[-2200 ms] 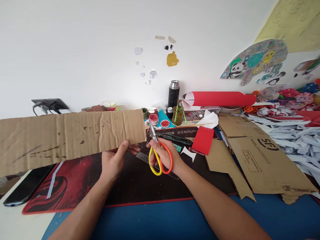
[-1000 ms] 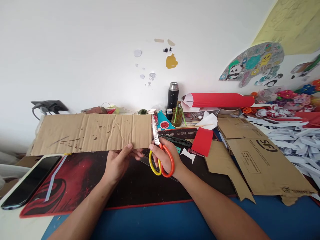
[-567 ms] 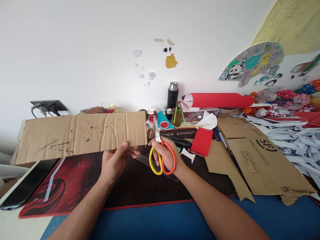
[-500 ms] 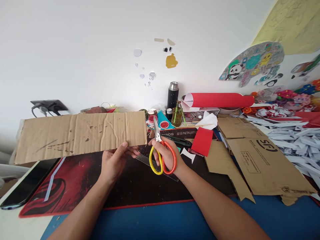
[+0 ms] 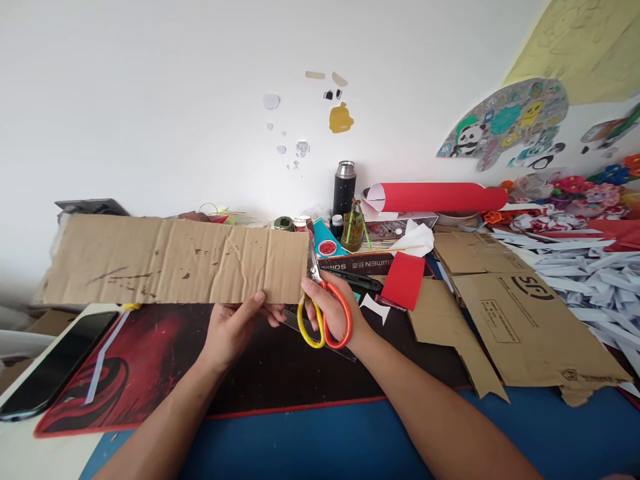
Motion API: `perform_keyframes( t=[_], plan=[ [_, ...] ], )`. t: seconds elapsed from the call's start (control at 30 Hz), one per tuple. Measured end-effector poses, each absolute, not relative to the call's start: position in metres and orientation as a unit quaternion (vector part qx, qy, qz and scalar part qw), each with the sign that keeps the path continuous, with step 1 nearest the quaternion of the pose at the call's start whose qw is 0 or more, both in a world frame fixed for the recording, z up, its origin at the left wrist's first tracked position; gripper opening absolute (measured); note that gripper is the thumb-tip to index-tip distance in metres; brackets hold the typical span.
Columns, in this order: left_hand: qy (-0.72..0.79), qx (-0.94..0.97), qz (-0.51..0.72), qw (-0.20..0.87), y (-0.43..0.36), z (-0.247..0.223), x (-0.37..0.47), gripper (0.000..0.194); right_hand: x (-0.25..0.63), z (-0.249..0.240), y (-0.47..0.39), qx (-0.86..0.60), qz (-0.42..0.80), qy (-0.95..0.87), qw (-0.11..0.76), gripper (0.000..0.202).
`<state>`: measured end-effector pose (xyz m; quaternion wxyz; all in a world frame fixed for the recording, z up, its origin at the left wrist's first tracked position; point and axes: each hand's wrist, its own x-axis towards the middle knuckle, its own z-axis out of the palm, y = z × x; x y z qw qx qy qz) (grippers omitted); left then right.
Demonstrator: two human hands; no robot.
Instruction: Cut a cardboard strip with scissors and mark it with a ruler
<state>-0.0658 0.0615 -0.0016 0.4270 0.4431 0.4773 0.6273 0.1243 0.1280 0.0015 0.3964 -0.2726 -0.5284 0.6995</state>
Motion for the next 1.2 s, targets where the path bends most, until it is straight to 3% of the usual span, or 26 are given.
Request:
perform_keyframes(
  t=[1.2],
  plan=[
    [0.432, 0.440, 0.633, 0.468, 0.0634, -0.0026, -0.0711, 0.041, 0.1248, -0.0039, 0.1318, -0.237, 0.729, -0.501, 0.402, 0.053]
  ],
)
